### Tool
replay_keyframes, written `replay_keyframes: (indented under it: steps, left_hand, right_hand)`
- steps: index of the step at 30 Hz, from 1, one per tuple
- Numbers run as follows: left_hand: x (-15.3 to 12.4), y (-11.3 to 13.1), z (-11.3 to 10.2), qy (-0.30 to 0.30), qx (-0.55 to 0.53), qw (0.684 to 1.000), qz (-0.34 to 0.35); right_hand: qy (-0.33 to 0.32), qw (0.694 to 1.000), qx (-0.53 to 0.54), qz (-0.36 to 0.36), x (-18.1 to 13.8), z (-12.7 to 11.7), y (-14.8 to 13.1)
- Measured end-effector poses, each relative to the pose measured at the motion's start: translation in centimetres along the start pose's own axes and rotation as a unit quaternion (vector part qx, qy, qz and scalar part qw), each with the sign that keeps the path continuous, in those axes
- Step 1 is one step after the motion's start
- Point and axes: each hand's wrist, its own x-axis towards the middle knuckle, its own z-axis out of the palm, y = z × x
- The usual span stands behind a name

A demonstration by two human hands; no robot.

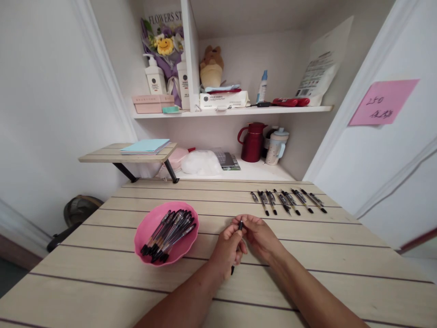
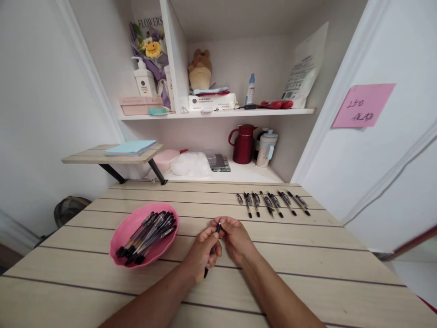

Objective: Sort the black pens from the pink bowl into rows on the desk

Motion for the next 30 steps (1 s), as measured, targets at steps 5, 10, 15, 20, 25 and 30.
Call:
replay_keyframes:
  steps: [5, 10, 15, 20, 25, 30]
  left_hand:
    - [0.1, -0.2, -0.1, 0.001, -0.003, 1.000, 0.002]
    - [0.1, -0.2, 0.0, 0.005, 0.000, 1.000, 0.002]
    - [0.1, -0.2, -0.1, -0.010, 0.008, 1.000, -0.003]
    - [0.0, -0.2, -0.2, -0.014, 0.013, 1.000, -0.005]
    - [0.1, -0.2, -0.3, -0.013, 0.008, 1.000, -0.005]
    - [0.2, -0.4, -0.4, -0.016, 0.003, 1.000, -0.007]
  right_hand:
    - [-0.030, 0.999, -0.006, 0.044, -0.4, 0.2, 0.0]
    - [-0.006, 0.999, -0.025, 0.026, -0.4, 0.1, 0.4]
    - [0.033, 0.998, 0.047, -0.010, 0.2, -0.2, 0.1]
    - [0.085, 0.995, 0.015, -0.050, 0.8, -1.4, -1.4]
    - [0.227, 0.931, -0.263, -0.113, 1.7, -5.0, -2.3]
    - [0.249, 0.788, -0.550, -0.116, 3.0, -8.4, -3.8]
